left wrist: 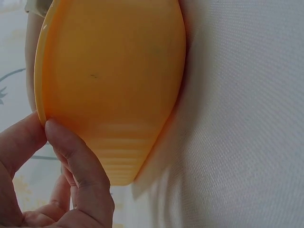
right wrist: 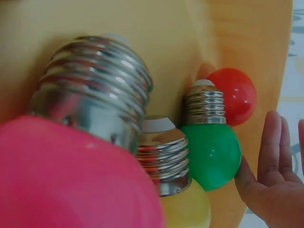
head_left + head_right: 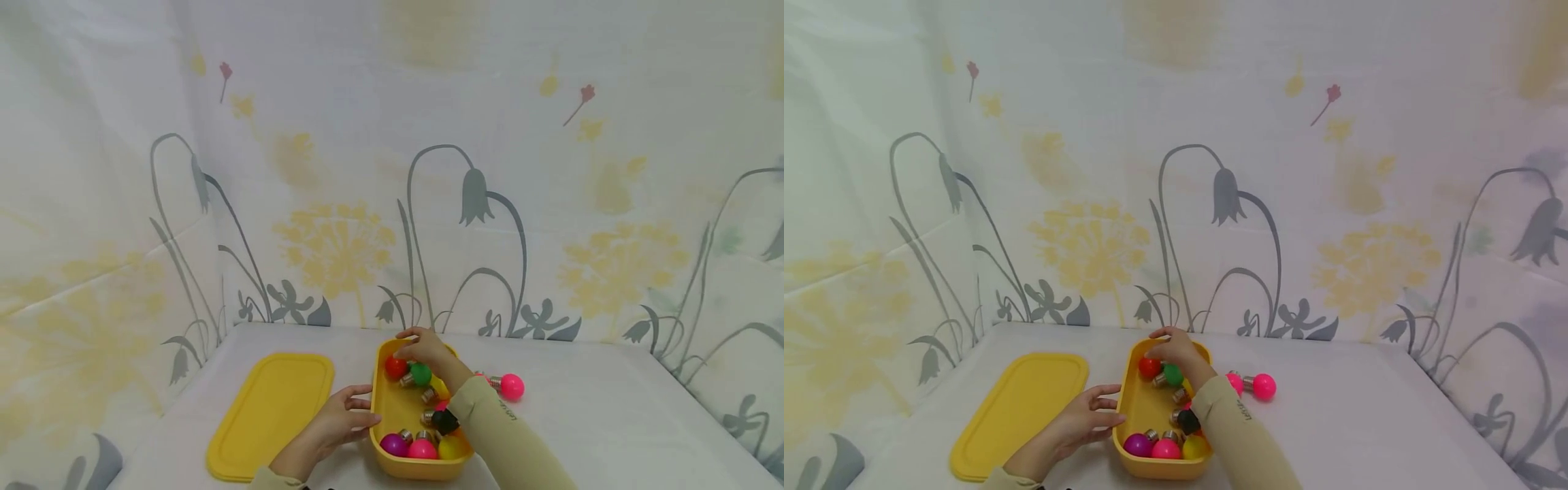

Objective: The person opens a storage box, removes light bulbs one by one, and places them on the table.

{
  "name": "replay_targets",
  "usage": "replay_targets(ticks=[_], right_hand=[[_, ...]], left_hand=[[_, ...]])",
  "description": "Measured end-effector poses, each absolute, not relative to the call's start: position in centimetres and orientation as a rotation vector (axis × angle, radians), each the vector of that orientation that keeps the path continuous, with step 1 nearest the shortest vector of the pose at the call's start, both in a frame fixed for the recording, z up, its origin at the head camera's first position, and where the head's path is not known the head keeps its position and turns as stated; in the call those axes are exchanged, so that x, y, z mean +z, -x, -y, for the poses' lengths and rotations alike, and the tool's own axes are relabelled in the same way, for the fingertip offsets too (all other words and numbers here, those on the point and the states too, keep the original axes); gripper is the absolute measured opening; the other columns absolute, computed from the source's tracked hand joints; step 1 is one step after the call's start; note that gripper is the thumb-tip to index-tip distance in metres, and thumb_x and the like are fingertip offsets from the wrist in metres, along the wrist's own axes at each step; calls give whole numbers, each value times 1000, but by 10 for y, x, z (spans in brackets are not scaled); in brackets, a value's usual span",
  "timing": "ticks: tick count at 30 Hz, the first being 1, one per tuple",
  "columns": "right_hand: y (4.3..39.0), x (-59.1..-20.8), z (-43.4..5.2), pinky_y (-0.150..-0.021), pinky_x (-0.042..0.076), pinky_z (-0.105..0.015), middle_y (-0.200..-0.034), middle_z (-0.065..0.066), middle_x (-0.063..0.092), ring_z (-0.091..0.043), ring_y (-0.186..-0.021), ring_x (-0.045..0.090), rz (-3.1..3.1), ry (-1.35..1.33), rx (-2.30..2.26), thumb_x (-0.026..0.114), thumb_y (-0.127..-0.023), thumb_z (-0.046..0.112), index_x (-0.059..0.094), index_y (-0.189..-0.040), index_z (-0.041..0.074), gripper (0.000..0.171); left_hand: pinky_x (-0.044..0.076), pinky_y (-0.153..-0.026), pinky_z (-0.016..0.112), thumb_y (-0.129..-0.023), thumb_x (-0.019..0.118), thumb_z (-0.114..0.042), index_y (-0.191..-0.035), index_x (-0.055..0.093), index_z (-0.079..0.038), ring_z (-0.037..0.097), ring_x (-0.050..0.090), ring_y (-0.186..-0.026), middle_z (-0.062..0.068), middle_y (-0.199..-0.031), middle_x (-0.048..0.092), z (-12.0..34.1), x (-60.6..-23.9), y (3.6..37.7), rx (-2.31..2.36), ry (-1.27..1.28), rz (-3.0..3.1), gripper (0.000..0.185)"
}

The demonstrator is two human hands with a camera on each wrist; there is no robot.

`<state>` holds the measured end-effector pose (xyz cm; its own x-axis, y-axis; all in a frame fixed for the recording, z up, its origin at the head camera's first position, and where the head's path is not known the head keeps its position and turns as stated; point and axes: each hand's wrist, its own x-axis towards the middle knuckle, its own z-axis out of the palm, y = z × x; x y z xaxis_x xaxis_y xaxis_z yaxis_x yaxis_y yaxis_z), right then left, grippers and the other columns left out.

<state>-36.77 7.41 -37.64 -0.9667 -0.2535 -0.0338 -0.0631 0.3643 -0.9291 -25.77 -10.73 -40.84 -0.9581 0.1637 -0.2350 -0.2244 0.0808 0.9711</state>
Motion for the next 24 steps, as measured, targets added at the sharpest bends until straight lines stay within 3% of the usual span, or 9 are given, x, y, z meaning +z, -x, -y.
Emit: replay_targets(ticks=[14,24], right_hand=[[377,-386,-68,-75,51,-35,-97,-12,62,-20,-79,58,-2445,352,-1614,72,-78,7,60,-111,1,35],[370,-382,-69,-77,50,-37,-93,-12,60,-23,-79,57,-2487,324,-1549,70,-76,-1,60,-107,-2,33]], left_hand=[[53,-75,35,-82,71,-5,-133,42,2,20,59,-81,18,-108,54,106,-409,258,1965,57,-2059,60],[53,-74,34,-82,71,-6,-133,42,2,19,59,-80,18,-108,55,107,-409,259,1975,68,-2058,59]])
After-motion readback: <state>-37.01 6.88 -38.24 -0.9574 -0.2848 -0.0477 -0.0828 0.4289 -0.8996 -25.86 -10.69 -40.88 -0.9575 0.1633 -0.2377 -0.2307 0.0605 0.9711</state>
